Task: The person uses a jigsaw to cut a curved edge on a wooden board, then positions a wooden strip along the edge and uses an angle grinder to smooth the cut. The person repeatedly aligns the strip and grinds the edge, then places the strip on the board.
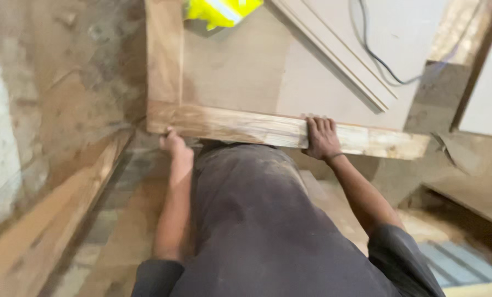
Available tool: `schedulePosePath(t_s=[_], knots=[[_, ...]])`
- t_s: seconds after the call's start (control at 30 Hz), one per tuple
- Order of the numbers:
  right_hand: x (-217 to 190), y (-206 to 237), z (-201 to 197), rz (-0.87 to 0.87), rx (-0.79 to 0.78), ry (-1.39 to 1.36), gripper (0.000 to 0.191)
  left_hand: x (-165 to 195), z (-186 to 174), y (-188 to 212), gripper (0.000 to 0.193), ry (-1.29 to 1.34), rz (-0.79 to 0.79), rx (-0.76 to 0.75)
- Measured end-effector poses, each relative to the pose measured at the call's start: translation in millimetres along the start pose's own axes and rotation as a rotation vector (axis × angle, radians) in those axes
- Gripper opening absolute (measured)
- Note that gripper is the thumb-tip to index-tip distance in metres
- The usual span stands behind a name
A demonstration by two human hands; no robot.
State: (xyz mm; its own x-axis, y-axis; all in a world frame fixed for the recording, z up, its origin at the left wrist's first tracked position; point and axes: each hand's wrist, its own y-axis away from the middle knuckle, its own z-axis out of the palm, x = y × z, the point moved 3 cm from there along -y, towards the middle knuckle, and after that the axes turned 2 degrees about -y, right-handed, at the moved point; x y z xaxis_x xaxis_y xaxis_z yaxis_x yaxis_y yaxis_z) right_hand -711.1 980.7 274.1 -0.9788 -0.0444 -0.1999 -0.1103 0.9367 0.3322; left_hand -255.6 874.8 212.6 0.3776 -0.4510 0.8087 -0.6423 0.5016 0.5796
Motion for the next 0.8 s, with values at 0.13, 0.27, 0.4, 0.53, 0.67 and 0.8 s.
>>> schedulePosePath(t_s=[0.13, 0.27, 0.4, 0.53, 0.67, 0.8], knots=[[1.3, 20.1, -2.2, 0.096, 0.205, -0.068, 0.112, -5.6, -11.4, -0.8, 0.024, 0.141, -0.124, -0.161], [2.5, 59.0, -3.0, 0.376, 0.303, -0.082, 0.115, -14.8, -18.5, 5.3, 0.015, -0.222, -0.196, -0.211], [36.3, 110.6, 0.8, 0.729, 0.519, -0.415, 0.113, -16.1, -14.7, 2.9, 0.019, -0.301, -0.164, -0.184], [103.0, 144.6, 18.0, 1.482, 1.122, -0.744, 0.096, -14.5, -17.0, -3.9, 0.026, -0.354, -0.109, -0.109], [145.5, 119.4, 32.7, 1.446, 1.687, -1.487, 0.058, -14.4, -21.1, -4.5, 0.026, -0.266, -0.101, -0.072], [144.1, 119.2, 26.2, 1.583, 1.657, -1.146, 0.043, -9.1, -14.0, 8.3, 0.035, -0.271, -0.096, -0.178]])
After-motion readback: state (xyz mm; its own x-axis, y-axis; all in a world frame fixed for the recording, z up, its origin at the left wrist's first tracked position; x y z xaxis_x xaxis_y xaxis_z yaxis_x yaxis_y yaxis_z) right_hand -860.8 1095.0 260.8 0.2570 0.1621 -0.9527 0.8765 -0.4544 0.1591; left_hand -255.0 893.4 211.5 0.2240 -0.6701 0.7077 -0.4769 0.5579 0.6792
